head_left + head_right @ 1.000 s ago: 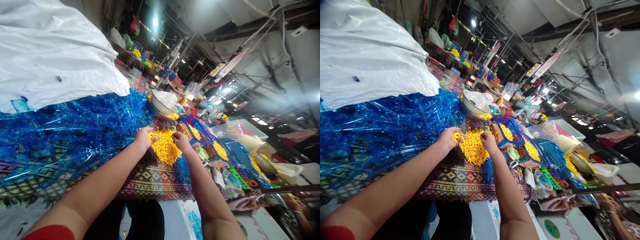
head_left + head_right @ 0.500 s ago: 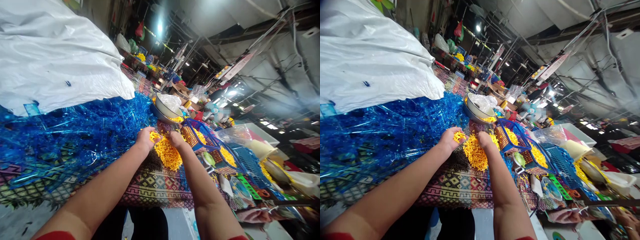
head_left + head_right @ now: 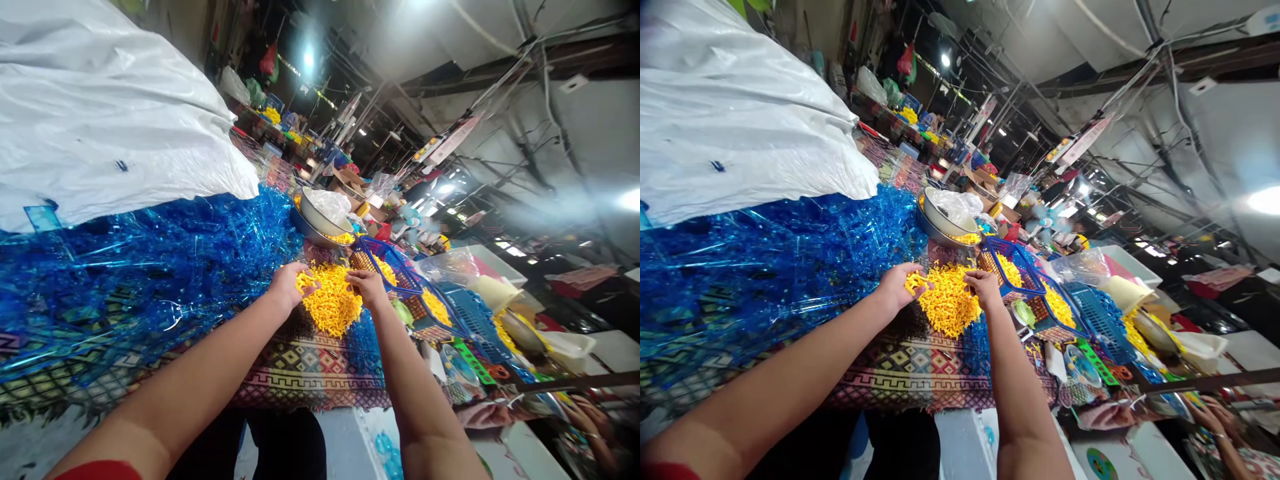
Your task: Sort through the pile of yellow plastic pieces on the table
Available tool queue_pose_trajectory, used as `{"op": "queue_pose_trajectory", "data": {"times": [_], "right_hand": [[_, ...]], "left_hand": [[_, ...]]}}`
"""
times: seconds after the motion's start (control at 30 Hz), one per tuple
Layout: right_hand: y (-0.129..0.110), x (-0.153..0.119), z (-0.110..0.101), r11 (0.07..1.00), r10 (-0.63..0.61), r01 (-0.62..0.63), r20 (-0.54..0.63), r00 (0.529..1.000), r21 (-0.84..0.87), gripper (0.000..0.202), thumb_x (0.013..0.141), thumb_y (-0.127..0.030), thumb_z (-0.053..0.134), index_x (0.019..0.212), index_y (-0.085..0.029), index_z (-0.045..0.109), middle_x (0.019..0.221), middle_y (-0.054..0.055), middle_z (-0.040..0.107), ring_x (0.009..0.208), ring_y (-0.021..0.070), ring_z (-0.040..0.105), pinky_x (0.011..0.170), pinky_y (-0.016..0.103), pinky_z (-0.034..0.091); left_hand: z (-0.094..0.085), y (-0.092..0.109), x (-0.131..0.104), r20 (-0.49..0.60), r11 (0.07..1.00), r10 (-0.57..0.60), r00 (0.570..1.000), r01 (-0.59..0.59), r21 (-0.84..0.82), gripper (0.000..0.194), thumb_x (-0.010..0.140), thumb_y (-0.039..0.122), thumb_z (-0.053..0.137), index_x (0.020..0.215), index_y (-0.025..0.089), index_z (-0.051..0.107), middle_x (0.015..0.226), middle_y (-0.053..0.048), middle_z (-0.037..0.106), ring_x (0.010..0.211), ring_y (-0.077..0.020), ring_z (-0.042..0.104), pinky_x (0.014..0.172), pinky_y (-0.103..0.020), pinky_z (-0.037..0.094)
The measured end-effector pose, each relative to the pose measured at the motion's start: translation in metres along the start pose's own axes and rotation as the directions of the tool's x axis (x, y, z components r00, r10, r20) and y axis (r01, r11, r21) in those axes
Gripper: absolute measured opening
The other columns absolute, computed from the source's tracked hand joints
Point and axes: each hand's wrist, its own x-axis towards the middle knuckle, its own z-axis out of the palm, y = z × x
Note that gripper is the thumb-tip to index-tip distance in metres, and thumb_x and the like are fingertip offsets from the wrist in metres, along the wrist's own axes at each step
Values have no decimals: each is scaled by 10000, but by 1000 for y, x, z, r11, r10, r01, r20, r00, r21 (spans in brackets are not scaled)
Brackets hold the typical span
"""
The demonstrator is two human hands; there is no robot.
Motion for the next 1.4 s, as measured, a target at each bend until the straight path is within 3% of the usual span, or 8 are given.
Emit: {"op": "queue_pose_trajectory", "data": {"times": [0.27, 0.37, 0.43, 0.6, 0.8, 0.97, 1.17, 1.4], "right_hand": [[-44, -26, 36, 987, -146, 121, 287, 947, 101, 317, 612, -377, 684, 807, -128, 658, 635, 35, 639, 495, 121, 573, 378, 196, 394], [-36, -12, 18, 966, -201, 222, 154, 967, -131, 296, 708, -370, 589, 873, -135, 658, 722, 54, 659, 561, 142, 605, 417, 210, 423], [-22, 0, 1, 861, -223, 243, 98, 970, -446, 228, 730, -274, 561, 889, -152, 669, 745, 55, 667, 633, 158, 621, 533, 250, 477], [16, 6, -13, 361, -224, 456, 399, 889, -814, 297, 699, -82, 537, 923, -214, 682, 1029, 70, 633, 945, 179, 575, 839, 263, 421], [24, -1, -6, 219, -272, 403, 342, 900, -888, 194, 769, -187, 491, 800, -195, 682, 847, 81, 627, 819, 171, 576, 710, 230, 406], [19, 3, -15, 347, -325, 390, 280, 903, -853, 165, 747, -205, 497, 697, -185, 653, 756, 63, 619, 742, 154, 571, 655, 225, 402], [12, -8, -9, 943, -144, 138, 4, 990, -304, 206, 680, -376, 564, 641, -174, 543, 498, -15, 533, 466, 122, 525, 432, 216, 399], [4, -24, 6, 993, -59, 46, 113, 992, 112, 271, 627, -388, 642, 589, -168, 489, 466, -39, 513, 383, 76, 468, 350, 179, 347]], "left_hand": [[1, -19, 3, 144, 999, -22, 989, 17, 37, 239, 744, 378, 566, 791, 157, 489, 637, -37, 546, 469, -174, 578, 365, -264, 449], [0, -16, 5, 124, 999, -37, 992, 33, 28, 125, 750, 237, 549, 836, 159, 501, 641, -36, 551, 477, -171, 588, 337, -209, 406], [0, -13, 5, 113, 999, -42, 993, 39, 26, 122, 738, 194, 543, 848, 156, 508, 627, -31, 542, 463, -167, 583, 321, -194, 382], [-1, -11, 0, 200, 999, -48, 979, 50, -7, 206, 768, 332, 484, 836, 141, 528, 623, -52, 554, 468, -190, 591, 319, -230, 397], [0, -10, -5, 215, 1000, -9, 977, 7, 9, 223, 774, 283, 439, 898, 135, 551, 648, -69, 584, 461, -194, 595, 316, -239, 399], [2, -11, -4, 226, 998, 8, 974, -21, 59, 281, 749, 287, 480, 970, 132, 556, 648, -73, 585, 434, -194, 580, 302, -244, 388], [-1, -18, 3, 240, 993, 18, 971, -45, 107, 272, 762, 316, 462, 952, 143, 551, 648, -69, 586, 444, -194, 587, 314, -251, 402], [-2, -20, 3, 276, 995, -28, 961, 1, 97, 335, 797, 396, 399, 937, 128, 544, 619, -73, 583, 420, -209, 578, 299, -269, 389]]}}
